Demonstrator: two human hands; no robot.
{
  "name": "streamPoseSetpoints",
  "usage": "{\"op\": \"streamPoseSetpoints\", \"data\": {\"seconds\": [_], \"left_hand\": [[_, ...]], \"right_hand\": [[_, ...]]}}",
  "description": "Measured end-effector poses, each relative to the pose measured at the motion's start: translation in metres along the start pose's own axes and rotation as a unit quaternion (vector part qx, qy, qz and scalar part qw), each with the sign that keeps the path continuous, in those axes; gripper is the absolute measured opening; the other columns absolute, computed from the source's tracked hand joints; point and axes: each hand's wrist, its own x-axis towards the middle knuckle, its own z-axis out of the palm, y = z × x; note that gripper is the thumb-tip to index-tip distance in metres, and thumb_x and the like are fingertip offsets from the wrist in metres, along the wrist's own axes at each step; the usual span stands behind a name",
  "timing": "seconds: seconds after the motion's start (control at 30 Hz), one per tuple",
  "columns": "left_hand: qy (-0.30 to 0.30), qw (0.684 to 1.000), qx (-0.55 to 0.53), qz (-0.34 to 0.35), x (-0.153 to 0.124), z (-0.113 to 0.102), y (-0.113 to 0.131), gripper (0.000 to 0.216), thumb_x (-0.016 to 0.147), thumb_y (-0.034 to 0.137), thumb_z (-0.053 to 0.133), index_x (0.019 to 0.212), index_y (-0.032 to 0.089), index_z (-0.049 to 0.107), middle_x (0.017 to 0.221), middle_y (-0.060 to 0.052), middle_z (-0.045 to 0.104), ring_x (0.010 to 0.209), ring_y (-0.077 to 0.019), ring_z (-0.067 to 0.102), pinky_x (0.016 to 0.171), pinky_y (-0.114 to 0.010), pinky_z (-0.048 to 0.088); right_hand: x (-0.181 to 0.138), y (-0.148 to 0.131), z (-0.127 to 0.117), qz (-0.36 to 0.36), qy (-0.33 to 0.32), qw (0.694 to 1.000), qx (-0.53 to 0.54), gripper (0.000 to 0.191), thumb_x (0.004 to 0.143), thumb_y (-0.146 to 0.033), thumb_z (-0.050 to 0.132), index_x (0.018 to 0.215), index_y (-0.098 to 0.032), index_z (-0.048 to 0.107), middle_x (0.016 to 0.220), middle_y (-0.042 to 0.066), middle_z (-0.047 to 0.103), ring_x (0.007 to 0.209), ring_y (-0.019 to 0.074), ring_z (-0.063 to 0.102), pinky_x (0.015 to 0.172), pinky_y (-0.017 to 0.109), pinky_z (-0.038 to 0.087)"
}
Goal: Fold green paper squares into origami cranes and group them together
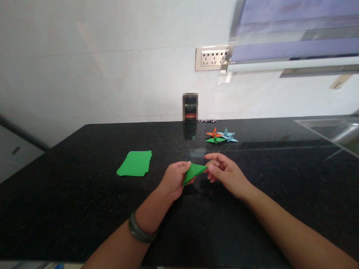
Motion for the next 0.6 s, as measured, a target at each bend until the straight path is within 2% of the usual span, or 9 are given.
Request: {"op": "streamPoseSetpoints", "data": {"seconds": [0.07, 0.13, 0.3, 0.43, 0.5, 0.6], "left_hand": [[-0.007, 0.999, -0.024, -0.039, -0.0014, 0.0027, 0.0004, 0.012, 0.070, 0.024, 0.060, 0.066, 0.014, 0.054, 0.052, 0.001, 0.055, 0.044, -0.0086, 0.050, 0.045, -0.021, 0.039], [-0.019, 0.998, -0.027, -0.058, -0.0023, 0.0042, -0.0002, 0.011, 0.072, 0.023, 0.058, 0.067, 0.013, 0.055, 0.052, 0.001, 0.054, 0.043, -0.0085, 0.049, 0.043, -0.021, 0.038], [-0.096, 0.994, -0.013, -0.048, -0.0047, 0.0040, -0.0064, 0.018, 0.069, 0.028, 0.065, 0.070, 0.013, 0.054, 0.056, 0.000, 0.056, 0.048, -0.0097, 0.053, 0.048, -0.022, 0.041], [-0.154, 0.987, 0.014, -0.049, -0.0077, 0.0033, -0.0091, 0.028, 0.064, 0.034, 0.071, 0.069, 0.013, 0.052, 0.055, 0.002, 0.053, 0.045, -0.0059, 0.048, 0.044, -0.017, 0.035], [-0.160, 0.986, 0.007, -0.044, -0.0080, 0.0030, -0.0093, 0.029, 0.064, 0.034, 0.071, 0.067, 0.014, 0.051, 0.053, 0.004, 0.050, 0.042, -0.0040, 0.044, 0.040, -0.015, 0.031], [-0.165, 0.985, -0.016, -0.036, -0.0067, 0.0023, -0.0093, 0.028, 0.068, 0.035, 0.068, 0.067, 0.014, 0.050, 0.052, 0.004, 0.050, 0.041, -0.0041, 0.044, 0.041, -0.015, 0.034]], "right_hand": [[-0.0020, 0.0002, 0.0062, -0.019, -0.027, 0.999, 0.036, 0.050, 0.068, -0.042, 0.067, 0.109, -0.021, 0.046, 0.073, -0.002, 0.055, 0.059, 0.0104, 0.053, 0.050, 0.022, 0.044], [-0.0034, -0.0002, 0.0102, -0.030, -0.037, 0.998, 0.039, 0.050, 0.065, -0.039, 0.070, 0.107, -0.022, 0.049, 0.073, -0.002, 0.054, 0.060, 0.0099, 0.052, 0.052, 0.022, 0.045], [-0.0035, 0.0005, 0.0099, -0.010, 0.006, 0.999, 0.042, 0.035, 0.068, -0.041, 0.068, 0.092, -0.019, 0.057, 0.065, -0.002, 0.054, 0.054, 0.0091, 0.050, 0.050, 0.022, 0.045], [-0.0032, 0.0026, 0.0052, -0.005, 0.053, 0.993, 0.107, 0.032, 0.071, -0.041, 0.065, 0.094, -0.019, 0.059, 0.063, -0.002, 0.054, 0.054, 0.0094, 0.051, 0.051, 0.022, 0.044], [-0.0038, 0.0030, 0.0044, 0.004, 0.041, 0.990, 0.134, 0.035, 0.071, -0.041, 0.065, 0.098, -0.020, 0.059, 0.066, -0.002, 0.056, 0.055, 0.0097, 0.052, 0.052, 0.023, 0.045], [-0.0049, 0.0034, 0.0052, 0.000, 0.011, 0.989, 0.151, 0.038, 0.070, -0.041, 0.067, 0.101, -0.020, 0.060, 0.069, 0.000, 0.058, 0.055, 0.0095, 0.052, 0.050, 0.022, 0.044]]}}
